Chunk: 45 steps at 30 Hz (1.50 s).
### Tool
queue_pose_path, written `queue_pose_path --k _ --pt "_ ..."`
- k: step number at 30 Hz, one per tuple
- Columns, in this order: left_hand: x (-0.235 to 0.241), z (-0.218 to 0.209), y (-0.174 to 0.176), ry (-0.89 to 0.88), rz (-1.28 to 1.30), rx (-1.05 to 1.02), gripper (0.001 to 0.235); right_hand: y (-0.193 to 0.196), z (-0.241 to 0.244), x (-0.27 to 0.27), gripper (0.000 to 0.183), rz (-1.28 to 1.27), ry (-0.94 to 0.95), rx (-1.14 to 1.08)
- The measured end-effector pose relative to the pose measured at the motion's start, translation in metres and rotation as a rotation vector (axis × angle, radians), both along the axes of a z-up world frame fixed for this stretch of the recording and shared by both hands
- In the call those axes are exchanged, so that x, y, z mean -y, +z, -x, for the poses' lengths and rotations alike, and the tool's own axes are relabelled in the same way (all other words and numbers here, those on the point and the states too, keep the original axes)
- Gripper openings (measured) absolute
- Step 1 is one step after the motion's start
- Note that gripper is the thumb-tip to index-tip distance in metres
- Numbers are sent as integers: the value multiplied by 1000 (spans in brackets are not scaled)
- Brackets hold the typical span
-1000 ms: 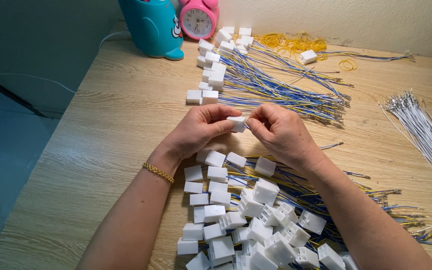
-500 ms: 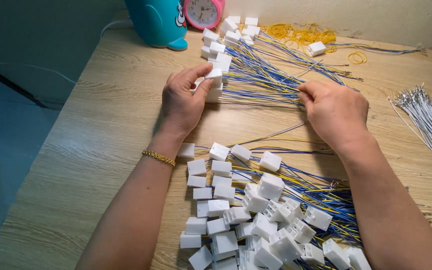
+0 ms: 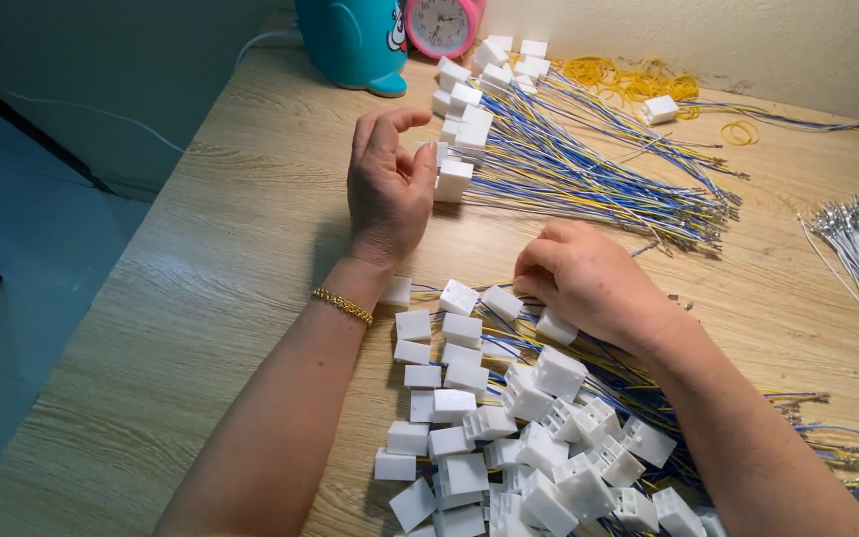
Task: Assembling electrical wire harnesses by inserting wires into plastic connectors.
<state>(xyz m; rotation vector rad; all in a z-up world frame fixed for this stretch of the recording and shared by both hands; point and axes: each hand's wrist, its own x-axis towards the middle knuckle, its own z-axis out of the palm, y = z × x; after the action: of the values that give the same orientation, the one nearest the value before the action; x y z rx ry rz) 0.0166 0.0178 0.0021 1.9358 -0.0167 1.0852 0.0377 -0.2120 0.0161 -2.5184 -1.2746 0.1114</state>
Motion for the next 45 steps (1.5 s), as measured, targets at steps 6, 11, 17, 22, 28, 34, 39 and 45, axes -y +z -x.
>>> queue_pose_path --k 6,11,17,22,28,34,39,45 --pt "10 14 13 -506 335 -103 19 32 -7 11 17 89 -309 -271" --pt "12 14 12 -759 478 -326 28 60 -13 38 14 -51 -437 -414" --pt "15 19 21 -873 371 -583 55 66 -14 57 13 -314 -300 -452" --pt "11 26 34 -981 568 -685 64 69 -14 58 15 -522 -269 -627" --pt "5 26 27 -922 640 -702 45 60 -21 52 14 -454 -417 -668" --pt "3 16 0 -1010 751 -560 45 55 -19 51 23 95 -395 -444" --pt "6 17 2 -1045 891 -620 36 52 -14 93 29 185 -421 -441" --pt "7 21 7 -890 763 -778 33 41 1 176 24 50 -593 -561"
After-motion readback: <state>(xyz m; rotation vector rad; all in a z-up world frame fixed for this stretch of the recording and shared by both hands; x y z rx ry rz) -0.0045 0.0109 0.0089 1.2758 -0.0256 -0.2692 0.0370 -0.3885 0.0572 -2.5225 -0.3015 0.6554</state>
